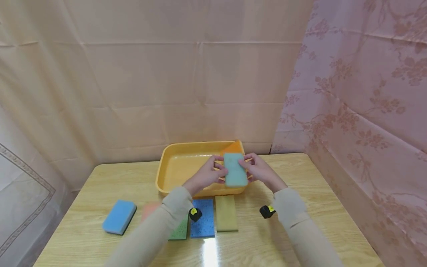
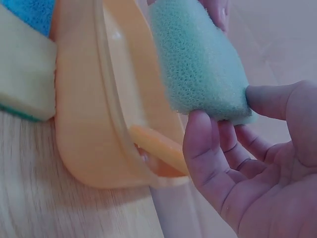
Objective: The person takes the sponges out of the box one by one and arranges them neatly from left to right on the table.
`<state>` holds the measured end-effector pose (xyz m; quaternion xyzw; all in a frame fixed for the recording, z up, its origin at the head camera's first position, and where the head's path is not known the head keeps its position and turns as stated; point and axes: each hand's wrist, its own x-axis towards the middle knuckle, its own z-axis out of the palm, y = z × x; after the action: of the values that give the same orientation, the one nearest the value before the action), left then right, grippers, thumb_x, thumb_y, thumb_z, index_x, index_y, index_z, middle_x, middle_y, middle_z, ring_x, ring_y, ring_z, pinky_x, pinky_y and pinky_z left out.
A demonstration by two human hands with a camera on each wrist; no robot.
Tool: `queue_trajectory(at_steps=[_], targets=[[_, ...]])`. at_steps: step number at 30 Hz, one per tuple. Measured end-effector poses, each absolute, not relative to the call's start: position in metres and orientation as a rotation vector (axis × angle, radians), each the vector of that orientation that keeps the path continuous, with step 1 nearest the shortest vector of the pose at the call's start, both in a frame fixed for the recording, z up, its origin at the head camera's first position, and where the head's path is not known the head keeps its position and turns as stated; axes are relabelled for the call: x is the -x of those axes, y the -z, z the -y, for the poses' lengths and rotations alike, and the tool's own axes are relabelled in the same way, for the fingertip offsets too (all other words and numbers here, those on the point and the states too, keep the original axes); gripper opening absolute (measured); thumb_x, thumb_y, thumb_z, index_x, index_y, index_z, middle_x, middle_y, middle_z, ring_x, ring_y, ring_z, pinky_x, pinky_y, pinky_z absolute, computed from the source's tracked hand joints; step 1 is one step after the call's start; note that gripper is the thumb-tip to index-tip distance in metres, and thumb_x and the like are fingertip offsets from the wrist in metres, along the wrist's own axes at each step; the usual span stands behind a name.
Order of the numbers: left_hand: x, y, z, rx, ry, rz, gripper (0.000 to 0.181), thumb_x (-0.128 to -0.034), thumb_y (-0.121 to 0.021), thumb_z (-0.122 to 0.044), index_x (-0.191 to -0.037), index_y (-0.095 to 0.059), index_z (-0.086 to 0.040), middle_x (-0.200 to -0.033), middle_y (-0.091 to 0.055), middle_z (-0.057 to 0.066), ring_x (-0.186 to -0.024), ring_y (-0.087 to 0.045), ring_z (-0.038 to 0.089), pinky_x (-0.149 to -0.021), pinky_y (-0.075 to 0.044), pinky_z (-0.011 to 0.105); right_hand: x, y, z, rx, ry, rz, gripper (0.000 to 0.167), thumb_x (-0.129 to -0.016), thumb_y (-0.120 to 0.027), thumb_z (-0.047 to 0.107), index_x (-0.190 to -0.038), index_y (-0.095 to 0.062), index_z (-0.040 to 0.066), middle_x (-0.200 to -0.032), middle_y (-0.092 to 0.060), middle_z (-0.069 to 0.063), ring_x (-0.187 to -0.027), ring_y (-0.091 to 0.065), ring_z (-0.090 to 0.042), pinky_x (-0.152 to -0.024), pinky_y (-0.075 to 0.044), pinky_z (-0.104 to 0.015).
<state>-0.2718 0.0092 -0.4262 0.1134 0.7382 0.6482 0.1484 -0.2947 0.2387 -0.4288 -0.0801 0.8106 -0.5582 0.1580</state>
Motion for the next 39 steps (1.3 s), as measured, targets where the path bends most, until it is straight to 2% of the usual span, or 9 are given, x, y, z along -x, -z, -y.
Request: queue_trajectory(at_steps=[10, 19, 21, 23, 27, 31, 35, 39], targets=[[0.254, 0.435, -0.028, -0.331, -1.876, -2.056, 0.050, -0.0993, -0.066, -0.010, -0.142, -0.040, -0.005, -0.112, -0.054, 0.013, -0.084, -0.067, 0.026, -0.085, -0.059, 0.049, 0.277, 0.432, -0.263, 0.266, 1.552, -2.341, 0.057, -0.105, -0.057, 0.039, -0.138, -0.040, -0.003, -0.114, -0.055, -0.021, -0.086, -0.065, -0.029, -0.069, -0.060, -0.043], [0.239, 0.447, -0.044, -0.426, -1.786, -2.149, 0.050, -0.0966, -0.070, -0.012, -0.139, -0.044, -0.007, -0.105, -0.058, 0.007, -0.081, -0.067, 0.022, -0.075, -0.060, 0.037, 0.258, 0.440, -0.285, 0.274, 1.526, -2.338, 0.053, -0.105, -0.057, 0.035, -0.135, -0.042, -0.005, -0.112, -0.053, -0.022, -0.083, -0.064, -0.030, -0.066, -0.060, -0.044], [0.236, 0.449, -0.046, -0.442, -1.765, -2.150, 0.051, -0.0964, -0.070, -0.013, -0.139, -0.044, -0.007, -0.104, -0.059, 0.006, -0.080, -0.068, 0.021, -0.075, -0.060, 0.038, 0.254, 0.443, -0.289, 0.266, 1.519, -2.338, 0.053, -0.105, -0.057, 0.035, -0.136, -0.043, -0.005, -0.113, -0.053, -0.022, -0.084, -0.064, -0.031, -0.067, -0.060, -0.045], [0.232, 0.450, -0.047, -0.456, -1.749, -2.139, 0.050, -0.0961, -0.071, -0.014, -0.138, -0.044, -0.009, -0.104, -0.059, 0.005, -0.081, -0.069, 0.022, -0.077, -0.060, 0.040, 0.250, 0.446, -0.292, 0.253, 1.517, -2.329, 0.053, -0.105, -0.057, 0.036, -0.136, -0.042, -0.005, -0.113, -0.054, -0.022, -0.084, -0.064, -0.030, -0.067, -0.060, -0.045], [0.226, 0.451, -0.048, -0.487, -1.704, -2.152, 0.047, -0.0960, -0.072, -0.016, -0.135, -0.046, -0.010, -0.104, -0.060, 0.002, -0.083, -0.070, 0.028, -0.074, -0.059, 0.036, 0.242, 0.452, -0.297, 0.258, 1.527, -2.303, 0.053, -0.106, -0.057, 0.034, -0.138, -0.040, -0.005, -0.116, -0.054, -0.023, -0.086, -0.064, -0.031, -0.068, -0.060, -0.046], [0.223, 0.454, -0.049, -0.518, -1.632, -2.229, 0.042, -0.0962, -0.072, -0.018, -0.130, -0.049, -0.012, -0.102, -0.062, -0.001, -0.080, -0.068, 0.019, -0.068, -0.055, 0.027, 0.235, 0.458, -0.300, 0.274, 1.540, -2.273, 0.051, -0.106, -0.056, 0.032, -0.137, -0.040, -0.005, -0.118, -0.053, -0.023, -0.088, -0.064, -0.032, -0.068, -0.060, -0.046], [0.220, 0.459, -0.051, -0.527, -1.550, -2.292, 0.039, -0.0970, -0.071, -0.022, -0.129, -0.050, -0.015, -0.101, -0.064, -0.005, -0.080, -0.063, 0.009, -0.069, -0.053, 0.026, 0.230, 0.464, -0.304, 0.297, 1.532, -2.260, 0.049, -0.107, -0.054, 0.031, -0.137, -0.040, -0.005, -0.116, -0.053, -0.022, -0.087, -0.064, -0.033, -0.067, -0.060, -0.046], [0.216, 0.463, -0.052, -0.528, -1.474, -2.332, 0.039, -0.0974, -0.071, -0.025, -0.130, -0.051, -0.016, -0.101, -0.065, -0.005, -0.079, -0.062, 0.007, -0.069, -0.053, 0.026, 0.227, 0.472, -0.308, 0.306, 1.502, -2.272, 0.048, -0.107, -0.053, 0.033, -0.135, -0.042, -0.004, -0.114, -0.053, -0.022, -0.085, -0.065, -0.033, -0.066, -0.060, -0.046]])
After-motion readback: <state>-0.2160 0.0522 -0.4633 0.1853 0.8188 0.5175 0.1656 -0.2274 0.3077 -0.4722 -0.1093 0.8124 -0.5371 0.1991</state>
